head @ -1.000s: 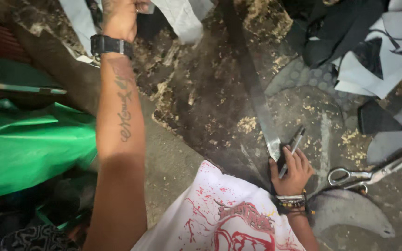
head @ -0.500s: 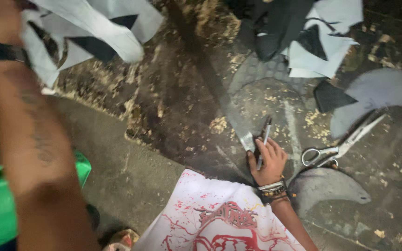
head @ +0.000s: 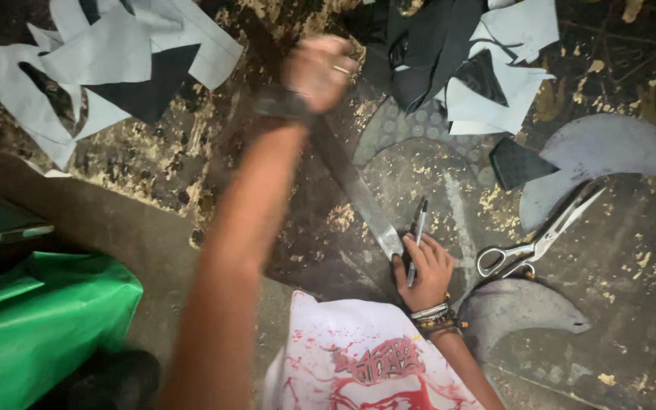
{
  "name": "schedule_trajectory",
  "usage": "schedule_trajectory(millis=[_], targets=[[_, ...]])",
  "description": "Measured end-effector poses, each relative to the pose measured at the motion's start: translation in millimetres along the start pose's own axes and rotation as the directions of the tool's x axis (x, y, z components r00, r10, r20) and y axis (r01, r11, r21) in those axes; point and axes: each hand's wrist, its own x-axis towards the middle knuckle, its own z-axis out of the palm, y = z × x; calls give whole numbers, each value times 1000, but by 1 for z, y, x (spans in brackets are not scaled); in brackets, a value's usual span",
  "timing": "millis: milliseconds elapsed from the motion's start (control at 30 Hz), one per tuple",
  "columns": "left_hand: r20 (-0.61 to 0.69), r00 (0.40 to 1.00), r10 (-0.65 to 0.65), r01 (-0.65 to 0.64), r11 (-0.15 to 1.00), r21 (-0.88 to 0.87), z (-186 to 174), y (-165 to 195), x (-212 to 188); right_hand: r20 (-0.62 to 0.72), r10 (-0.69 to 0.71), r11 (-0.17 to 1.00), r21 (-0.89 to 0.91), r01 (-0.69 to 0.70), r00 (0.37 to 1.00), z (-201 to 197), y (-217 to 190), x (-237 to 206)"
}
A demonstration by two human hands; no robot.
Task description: The person uses a metal ruler and a utility knife to cut a long strip of white material on a workbench. They measure and score the material, then snap it to separate pieces. The person also handles a wooden frame and places it on the workbench.
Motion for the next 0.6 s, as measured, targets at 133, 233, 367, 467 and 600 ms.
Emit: schedule_trajectory(millis=[133, 233, 367, 467, 600], targets=[[120, 983, -141, 144, 990, -12, 82, 54, 17, 5, -11, 1000, 2, 11, 1000, -2, -1, 4], [-26, 996, -85, 83, 994, -78, 90, 85, 33, 11, -1, 1000, -1, 1, 1000, -4, -2, 7], [135, 963, -234, 232, 972, 36, 84, 98, 45, 5, 10, 1000, 0, -10, 1000, -4, -4, 9], [57, 985, -163, 157, 982, 105, 92, 86, 51, -7, 17, 1000, 0, -17, 1000, -3, -4, 9], [-162, 987, -23, 3, 992, -128, 90, 63, 76, -14, 14, 1000, 8, -14, 1000, -2, -2, 8]])
